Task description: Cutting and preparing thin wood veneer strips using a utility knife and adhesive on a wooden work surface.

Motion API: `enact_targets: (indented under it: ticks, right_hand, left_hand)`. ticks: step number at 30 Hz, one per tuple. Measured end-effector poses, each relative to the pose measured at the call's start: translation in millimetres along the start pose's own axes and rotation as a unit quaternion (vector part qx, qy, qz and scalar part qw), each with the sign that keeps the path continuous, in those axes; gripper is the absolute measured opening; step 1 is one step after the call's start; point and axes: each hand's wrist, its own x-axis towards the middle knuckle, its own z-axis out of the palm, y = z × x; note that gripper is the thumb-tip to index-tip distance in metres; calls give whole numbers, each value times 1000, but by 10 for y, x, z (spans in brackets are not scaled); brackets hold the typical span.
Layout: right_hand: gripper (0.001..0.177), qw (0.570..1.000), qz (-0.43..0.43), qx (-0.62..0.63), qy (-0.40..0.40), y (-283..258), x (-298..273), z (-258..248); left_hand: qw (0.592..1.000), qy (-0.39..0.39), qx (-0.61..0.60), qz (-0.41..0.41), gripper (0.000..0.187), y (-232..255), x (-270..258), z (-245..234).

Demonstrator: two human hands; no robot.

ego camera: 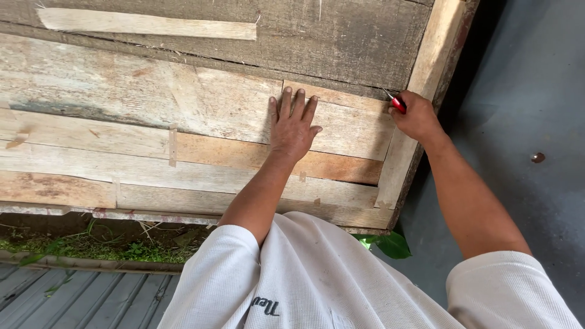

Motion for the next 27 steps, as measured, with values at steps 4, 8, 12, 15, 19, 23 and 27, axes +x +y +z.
enact_targets:
  ticks: [4, 8, 12, 15, 19, 23, 27]
  right_hand:
    - [30, 1000, 11, 5, -9, -130, -59, -74]
    - [28, 999, 26, 36, -19, -252, -48, -170]
    - [17, 992, 60, 106, 17, 73, 103, -234]
    - [15, 987, 49, 143, 52, -78, 90, -324]
    - [12, 990, 50, 120, 46, -186, 81, -354]
    - [24, 994, -93, -18, 52, -293, 34, -178]
    - [38, 993, -86, -85, 19, -531, 8, 73]
  left_hand:
    - [1000, -10, -6, -1, 72, -7, -5, -12]
    - [1000, -15, -9, -11, 72, 9, 3, -25]
    - [1000, -12, -4, -13, 72, 19, 14, -11]
    - [1000, -19, -4, -18, 72, 26, 41, -4]
    - [1000, -10, -4, -19, 72, 25, 34, 2]
    - [1000, 8, -19, -11, 72, -6, -8, 22]
    - [998, 52, -35, 4, 74, -55, -18, 124]
